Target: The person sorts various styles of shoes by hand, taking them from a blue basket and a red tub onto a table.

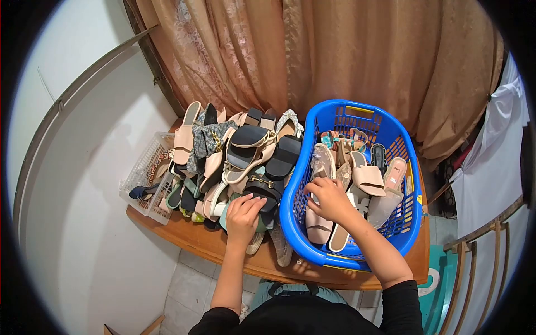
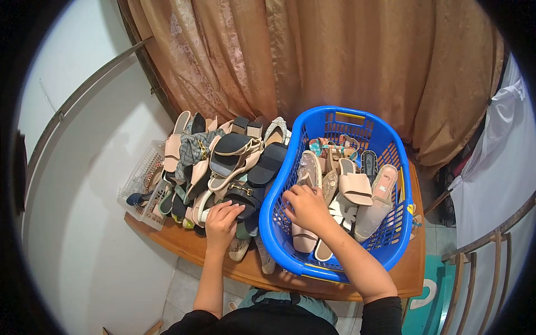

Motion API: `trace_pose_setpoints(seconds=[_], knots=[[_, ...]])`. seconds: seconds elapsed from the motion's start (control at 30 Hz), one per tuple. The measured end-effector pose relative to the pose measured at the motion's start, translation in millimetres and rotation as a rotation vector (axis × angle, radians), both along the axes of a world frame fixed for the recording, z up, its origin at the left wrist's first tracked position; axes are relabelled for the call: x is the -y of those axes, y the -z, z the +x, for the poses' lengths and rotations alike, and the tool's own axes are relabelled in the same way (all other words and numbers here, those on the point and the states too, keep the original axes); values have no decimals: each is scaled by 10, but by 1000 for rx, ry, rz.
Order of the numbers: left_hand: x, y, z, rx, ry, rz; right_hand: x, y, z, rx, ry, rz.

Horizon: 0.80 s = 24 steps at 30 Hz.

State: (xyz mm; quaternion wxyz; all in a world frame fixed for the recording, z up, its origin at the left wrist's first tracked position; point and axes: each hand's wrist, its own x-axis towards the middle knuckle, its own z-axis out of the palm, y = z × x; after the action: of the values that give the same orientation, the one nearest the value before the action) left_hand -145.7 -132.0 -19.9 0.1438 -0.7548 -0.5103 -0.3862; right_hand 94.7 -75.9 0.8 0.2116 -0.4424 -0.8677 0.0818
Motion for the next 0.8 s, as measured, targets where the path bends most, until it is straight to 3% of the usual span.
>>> trace_pose_setpoints(seconds=[0.27, 0.37, 0.43, 0.47, 0.53, 0.57, 0.6, 0.67, 0.8], knots=[[3, 8, -10, 78, 10, -40, -14, -1, 37, -7, -5, 24], [52, -288, -40, 61, 14, -260, -9, -15, 27, -4, -9, 3], [93, -566, -38, -36, 26, -510, 8, -13, 10, 2, -11, -14], [-5, -680, -48, 60, 104, -725, 15, -11, -1, 1, -19, -8], [-204, -924, 156, -17, -8, -660, 16, 1, -15, -1, -29, -1], [-402, -817, 193, -5, 65, -482, 12, 17, -20, 3, -35, 3], [-602, -750, 236, -169, 115, -302, 13, 33, -23, 6, -41, 7], [-959, -525, 324, -358, 53, -513, 8, 51, -20, 4, -46, 6], [-1291, -272, 524, -452, -54, -734, 3, 31, 14, 14, -45, -13]])
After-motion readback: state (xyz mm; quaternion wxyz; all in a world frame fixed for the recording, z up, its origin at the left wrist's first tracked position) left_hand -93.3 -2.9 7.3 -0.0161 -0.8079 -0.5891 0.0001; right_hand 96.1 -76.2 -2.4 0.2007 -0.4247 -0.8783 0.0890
